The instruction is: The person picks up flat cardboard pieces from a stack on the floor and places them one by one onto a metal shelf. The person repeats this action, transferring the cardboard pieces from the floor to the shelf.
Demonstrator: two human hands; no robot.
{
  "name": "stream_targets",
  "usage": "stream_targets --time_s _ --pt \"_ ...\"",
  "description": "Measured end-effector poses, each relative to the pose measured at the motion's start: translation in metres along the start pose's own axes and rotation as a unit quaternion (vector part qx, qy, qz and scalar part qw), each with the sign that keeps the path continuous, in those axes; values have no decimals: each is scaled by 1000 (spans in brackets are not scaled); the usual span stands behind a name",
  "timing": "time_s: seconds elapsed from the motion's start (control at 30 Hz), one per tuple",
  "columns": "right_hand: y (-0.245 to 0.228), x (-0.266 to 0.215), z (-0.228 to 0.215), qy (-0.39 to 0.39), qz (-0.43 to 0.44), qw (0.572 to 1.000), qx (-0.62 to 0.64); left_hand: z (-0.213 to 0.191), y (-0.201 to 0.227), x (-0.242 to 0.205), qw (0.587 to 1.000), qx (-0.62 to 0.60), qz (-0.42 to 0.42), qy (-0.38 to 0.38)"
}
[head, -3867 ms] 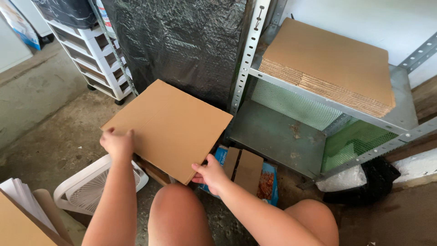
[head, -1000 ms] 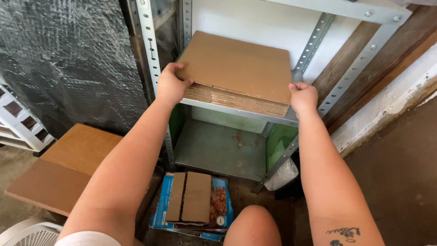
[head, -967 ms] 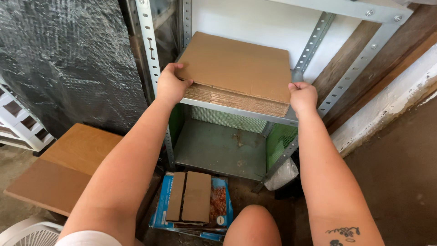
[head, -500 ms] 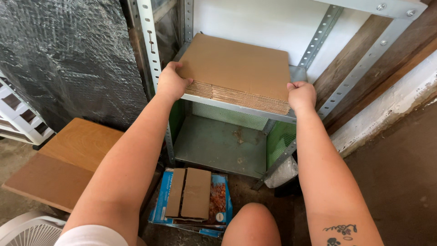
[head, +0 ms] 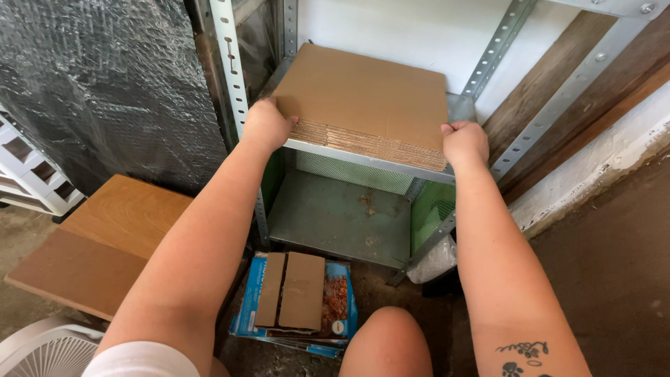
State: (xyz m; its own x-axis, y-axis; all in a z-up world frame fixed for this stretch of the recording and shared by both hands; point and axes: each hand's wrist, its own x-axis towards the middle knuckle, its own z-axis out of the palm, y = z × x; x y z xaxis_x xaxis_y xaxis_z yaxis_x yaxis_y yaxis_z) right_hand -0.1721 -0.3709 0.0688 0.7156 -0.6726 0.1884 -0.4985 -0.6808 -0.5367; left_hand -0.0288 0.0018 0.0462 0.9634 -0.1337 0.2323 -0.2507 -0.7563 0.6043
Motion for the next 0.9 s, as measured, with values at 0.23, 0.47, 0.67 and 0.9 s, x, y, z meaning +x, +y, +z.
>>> stream_targets --time_s 0.23,0.47,0.67,0.9 --pt "-13 -14 -10 -24 16 999 -32 -5 2 -12 1000 8 15 -7" --pt "-12 -12 -6 -30 17 997 -62 -6 0 -18 999 -4 -37 -7" --pt "-12 -13 -6 -28 24 997 -60 -4 4 -23 998 2 -54 -11" --pt "-11 -13 -4 -23 29 998 -51 -9 6 -31 998 25 -47 -25"
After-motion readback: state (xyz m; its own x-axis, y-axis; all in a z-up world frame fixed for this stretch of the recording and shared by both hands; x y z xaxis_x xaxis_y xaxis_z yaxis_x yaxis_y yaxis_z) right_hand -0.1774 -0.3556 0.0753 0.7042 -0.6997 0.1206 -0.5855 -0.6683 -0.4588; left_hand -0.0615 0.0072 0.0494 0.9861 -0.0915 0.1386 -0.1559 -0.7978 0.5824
